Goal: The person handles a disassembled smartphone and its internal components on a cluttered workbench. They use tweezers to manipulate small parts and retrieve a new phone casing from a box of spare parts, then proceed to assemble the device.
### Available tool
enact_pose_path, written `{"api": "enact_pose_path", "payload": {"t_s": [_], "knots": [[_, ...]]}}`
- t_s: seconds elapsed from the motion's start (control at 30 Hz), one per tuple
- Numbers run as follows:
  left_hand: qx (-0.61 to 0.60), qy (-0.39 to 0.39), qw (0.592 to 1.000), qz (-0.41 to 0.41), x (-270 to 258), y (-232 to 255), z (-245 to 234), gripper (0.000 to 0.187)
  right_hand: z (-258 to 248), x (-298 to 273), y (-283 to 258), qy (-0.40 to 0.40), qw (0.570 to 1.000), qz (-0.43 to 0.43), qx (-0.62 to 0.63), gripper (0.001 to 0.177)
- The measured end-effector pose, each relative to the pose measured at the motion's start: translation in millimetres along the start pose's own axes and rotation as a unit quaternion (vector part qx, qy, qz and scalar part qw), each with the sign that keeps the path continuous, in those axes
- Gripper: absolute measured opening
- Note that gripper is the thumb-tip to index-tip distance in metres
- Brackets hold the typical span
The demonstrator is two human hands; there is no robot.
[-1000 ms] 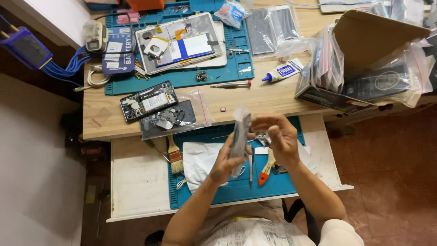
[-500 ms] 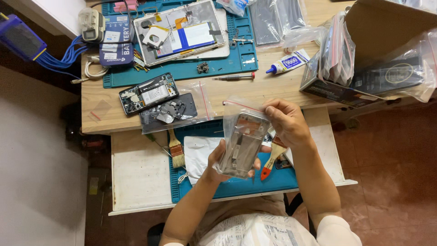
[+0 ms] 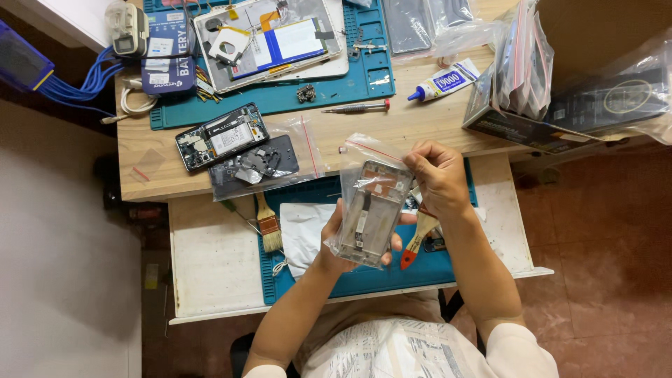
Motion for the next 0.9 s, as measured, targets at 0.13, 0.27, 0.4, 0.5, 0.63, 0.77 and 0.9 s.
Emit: {"api": "enact_pose_path", "payload": {"t_s": [0.13, 0.27, 0.4, 0.5, 0.63, 0.77, 0.9], "knots": [[0.012, -0.004, 1.000, -0.006, 1, 2, 2, 0.082, -4, 1, 4, -0.001, 1.000, -0.011, -0.002, 0.017], [0.045, 0.000, 0.999, -0.023, -4, -2, 1, 0.082, 0, -3, -8, -0.049, 0.999, -0.009, -0.014, 0.019], [0.070, -0.013, 0.997, -0.036, -2, -3, -7, 0.086, 18, -6, -33, -0.133, 0.990, -0.026, -0.041, 0.009], [0.015, -0.099, 0.992, -0.075, 9, -1, 5, 0.081, 2, -2, -19, -0.139, 0.986, -0.072, -0.048, 0.010], [-0.040, -0.122, 0.988, -0.088, 7, -2, 13, 0.093, -1, -6, -13, -0.110, 0.991, -0.077, -0.018, 0.020], [-0.042, -0.092, 0.990, -0.101, 5, -1, 14, 0.086, 17, -7, -28, -0.097, 0.994, -0.052, 0.006, 0.034], [-0.018, -0.096, 0.987, -0.128, 9, 1, 23, 0.082, 10, -13, -32, -0.108, 0.993, 0.025, -0.028, 0.021]]}}
Point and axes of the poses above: each hand's wrist, its own x-axis towards the middle knuckle, its own z-axis out of the palm, y = z × x, the point moved 2 cm from there along x, towards the middle knuckle, and after that the axes turned 2 degrees about x, right-handed, at the moved point
